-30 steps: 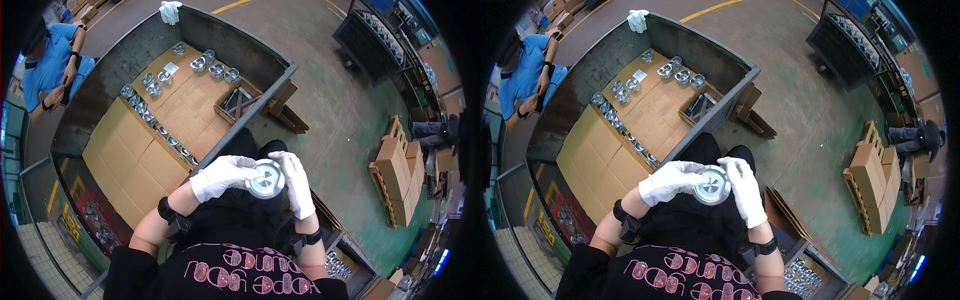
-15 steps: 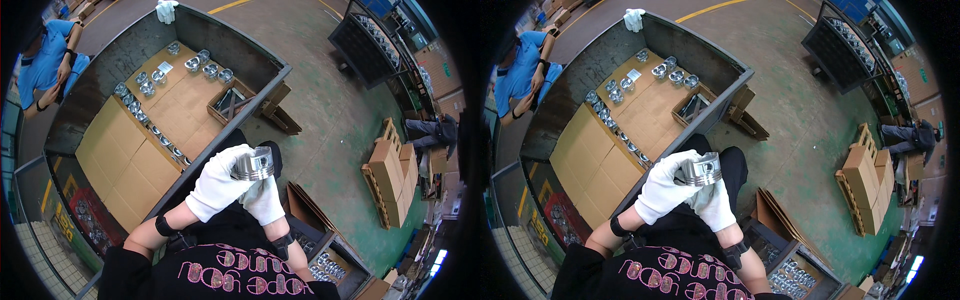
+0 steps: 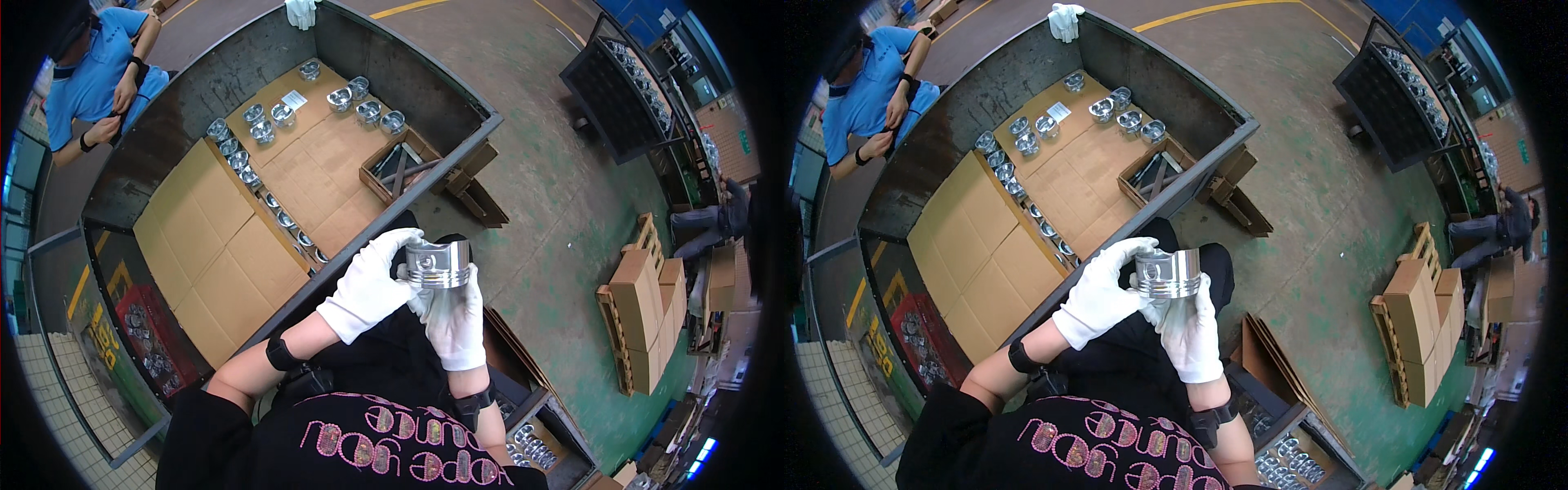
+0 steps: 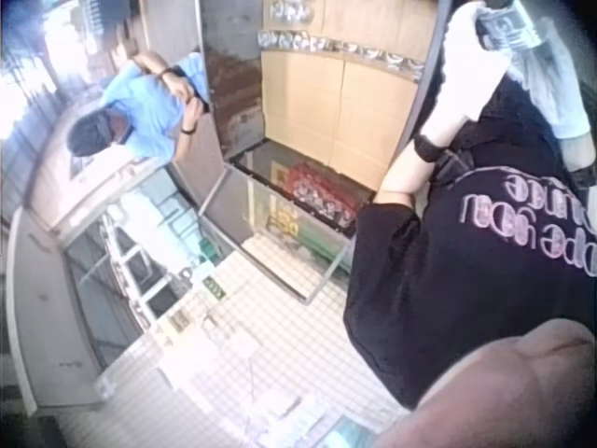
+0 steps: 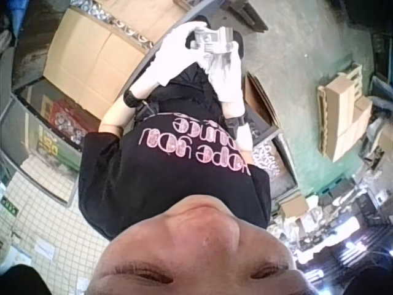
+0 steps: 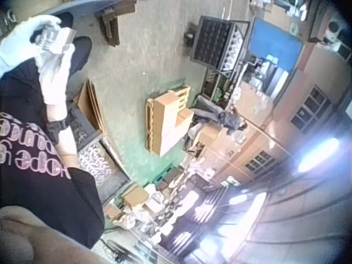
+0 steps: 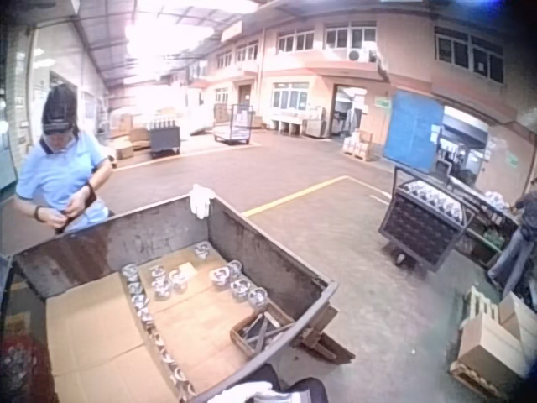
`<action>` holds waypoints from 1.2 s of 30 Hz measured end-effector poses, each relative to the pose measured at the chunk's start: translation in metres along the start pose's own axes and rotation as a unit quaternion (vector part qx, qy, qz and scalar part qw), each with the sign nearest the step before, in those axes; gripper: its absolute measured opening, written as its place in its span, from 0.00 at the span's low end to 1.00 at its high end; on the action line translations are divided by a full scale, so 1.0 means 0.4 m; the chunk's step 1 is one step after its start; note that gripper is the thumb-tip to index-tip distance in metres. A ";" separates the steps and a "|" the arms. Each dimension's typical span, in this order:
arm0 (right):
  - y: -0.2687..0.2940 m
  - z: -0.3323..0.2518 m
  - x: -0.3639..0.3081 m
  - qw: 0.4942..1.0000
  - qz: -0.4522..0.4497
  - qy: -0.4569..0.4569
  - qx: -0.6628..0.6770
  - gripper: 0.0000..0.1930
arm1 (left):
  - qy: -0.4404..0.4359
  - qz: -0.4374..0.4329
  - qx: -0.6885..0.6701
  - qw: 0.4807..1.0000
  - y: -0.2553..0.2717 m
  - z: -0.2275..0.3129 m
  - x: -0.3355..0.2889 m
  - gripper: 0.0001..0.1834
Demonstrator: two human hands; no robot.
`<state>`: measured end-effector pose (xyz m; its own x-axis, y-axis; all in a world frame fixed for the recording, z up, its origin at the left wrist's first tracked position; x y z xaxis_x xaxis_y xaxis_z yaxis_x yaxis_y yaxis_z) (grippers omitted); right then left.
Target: The recorder is picking up engine pistons from a bin, inspecting them visually, and placing them back in the bin while wearing gloves.
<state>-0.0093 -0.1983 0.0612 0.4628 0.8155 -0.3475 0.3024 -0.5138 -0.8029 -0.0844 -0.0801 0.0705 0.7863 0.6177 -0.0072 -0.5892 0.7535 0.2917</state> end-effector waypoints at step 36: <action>-0.012 0.007 0.010 0.986 -0.056 -0.103 0.118 0.22 | -0.180 0.022 0.021 0.983 0.006 0.069 -0.001 0.28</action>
<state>-0.0113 -0.1920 0.0622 0.2518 0.9129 -0.3213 0.1281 -0.3605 -0.9239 -0.0812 -0.0848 0.0978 0.7788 0.5247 0.3438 -0.6227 0.7128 0.3227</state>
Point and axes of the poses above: each hand's wrist, its own x-axis towards the middle knuckle, its own y-axis out of the back of the hand, z = x × y, the point moved 4 cm from there along x, towards the middle knuckle, and after that the axes turned 1 degree about y, right-handed, at the moved point
